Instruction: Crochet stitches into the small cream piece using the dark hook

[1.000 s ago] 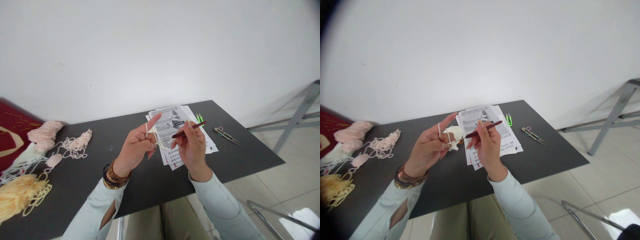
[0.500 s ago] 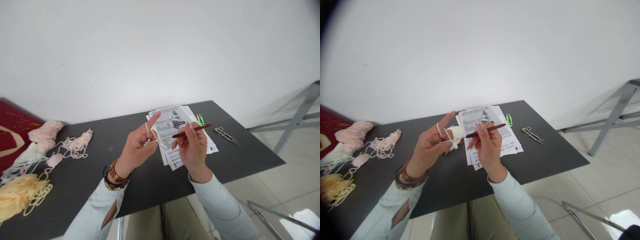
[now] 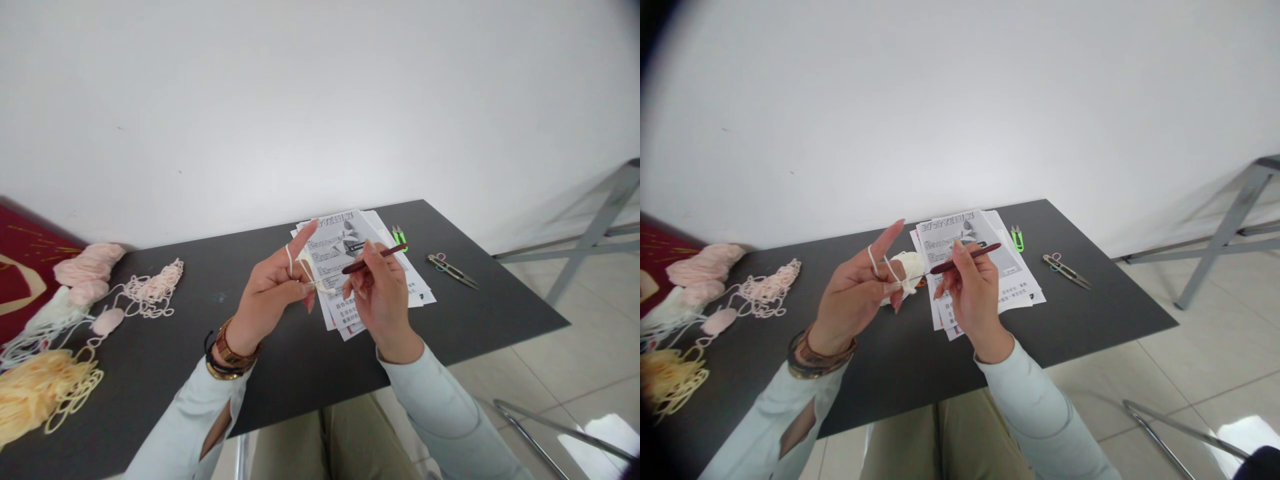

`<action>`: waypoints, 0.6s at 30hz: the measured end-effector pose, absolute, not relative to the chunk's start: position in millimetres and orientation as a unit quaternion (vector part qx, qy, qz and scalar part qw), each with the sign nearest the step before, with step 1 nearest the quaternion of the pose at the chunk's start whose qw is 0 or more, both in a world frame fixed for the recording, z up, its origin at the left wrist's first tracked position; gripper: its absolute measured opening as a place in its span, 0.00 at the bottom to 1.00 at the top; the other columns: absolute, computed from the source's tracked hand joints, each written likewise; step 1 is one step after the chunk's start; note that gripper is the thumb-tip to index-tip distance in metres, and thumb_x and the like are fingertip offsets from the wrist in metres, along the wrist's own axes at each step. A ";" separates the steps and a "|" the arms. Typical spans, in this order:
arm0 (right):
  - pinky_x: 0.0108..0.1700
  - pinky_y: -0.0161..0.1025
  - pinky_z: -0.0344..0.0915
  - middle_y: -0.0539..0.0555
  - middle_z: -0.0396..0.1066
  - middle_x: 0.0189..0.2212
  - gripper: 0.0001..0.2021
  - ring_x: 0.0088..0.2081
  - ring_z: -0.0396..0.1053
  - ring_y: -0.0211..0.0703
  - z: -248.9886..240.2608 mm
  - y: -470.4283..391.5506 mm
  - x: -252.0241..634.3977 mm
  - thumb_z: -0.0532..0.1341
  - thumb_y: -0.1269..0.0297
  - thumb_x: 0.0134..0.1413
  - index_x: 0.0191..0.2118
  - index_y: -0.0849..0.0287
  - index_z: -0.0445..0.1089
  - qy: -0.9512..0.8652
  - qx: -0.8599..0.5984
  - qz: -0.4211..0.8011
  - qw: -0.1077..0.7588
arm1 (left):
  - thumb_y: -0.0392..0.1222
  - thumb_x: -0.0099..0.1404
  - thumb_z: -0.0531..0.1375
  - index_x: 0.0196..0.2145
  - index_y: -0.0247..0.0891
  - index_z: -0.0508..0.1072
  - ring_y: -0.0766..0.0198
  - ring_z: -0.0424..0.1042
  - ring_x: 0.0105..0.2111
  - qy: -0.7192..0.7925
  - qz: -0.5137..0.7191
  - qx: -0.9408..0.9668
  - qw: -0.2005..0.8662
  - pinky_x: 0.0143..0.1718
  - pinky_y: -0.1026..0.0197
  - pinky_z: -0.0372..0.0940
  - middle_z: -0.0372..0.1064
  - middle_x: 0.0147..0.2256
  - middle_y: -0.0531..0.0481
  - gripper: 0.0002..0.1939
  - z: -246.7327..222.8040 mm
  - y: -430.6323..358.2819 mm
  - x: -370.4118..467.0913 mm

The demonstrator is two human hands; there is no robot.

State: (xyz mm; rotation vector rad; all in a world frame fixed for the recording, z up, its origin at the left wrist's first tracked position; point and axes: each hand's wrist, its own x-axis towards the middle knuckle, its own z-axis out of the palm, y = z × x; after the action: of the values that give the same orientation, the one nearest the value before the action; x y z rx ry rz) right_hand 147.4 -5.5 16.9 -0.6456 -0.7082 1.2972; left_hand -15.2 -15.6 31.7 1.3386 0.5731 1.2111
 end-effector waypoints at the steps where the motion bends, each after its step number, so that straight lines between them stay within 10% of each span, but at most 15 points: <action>1: 0.12 0.29 0.64 0.40 0.58 0.10 0.18 0.11 0.52 0.29 16.6 -4.3 147.4 0.68 0.54 0.50 0.23 0.56 0.61 -0.305 -0.295 0.600 0.679 | 0.29 0.59 0.61 0.65 0.46 0.61 0.68 0.66 0.21 0.245 0.518 0.569 0.590 0.24 0.65 0.64 0.67 0.22 0.55 0.37 32.4 -15.9 -15.1; 8: 0.12 0.27 0.62 0.41 0.57 0.09 0.17 0.11 0.49 0.27 11.8 3.4 145.7 0.70 0.55 0.46 0.21 0.58 0.63 -0.241 -0.304 0.713 0.584 | 0.28 0.59 0.60 0.64 0.46 0.62 0.69 0.64 0.21 0.243 0.522 0.559 0.597 0.23 0.66 0.62 0.65 0.21 0.56 0.37 33.4 -16.3 -12.1; 18: 0.14 0.30 0.68 0.42 0.60 0.18 0.15 0.16 0.56 0.30 18.0 -10.9 145.9 0.68 0.57 0.51 0.24 0.57 0.64 -0.330 -0.229 0.565 0.721 | 0.28 0.51 0.61 0.65 0.39 0.61 0.71 0.59 0.16 0.256 0.515 0.489 0.656 0.16 0.69 0.56 0.65 0.18 0.56 0.42 37.8 -17.0 -10.7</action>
State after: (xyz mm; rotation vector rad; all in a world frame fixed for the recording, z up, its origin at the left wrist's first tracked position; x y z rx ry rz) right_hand 145.9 -10.9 18.0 -0.5062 -0.7286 1.2479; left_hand -10.7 -17.0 37.8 1.1088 0.5805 1.1667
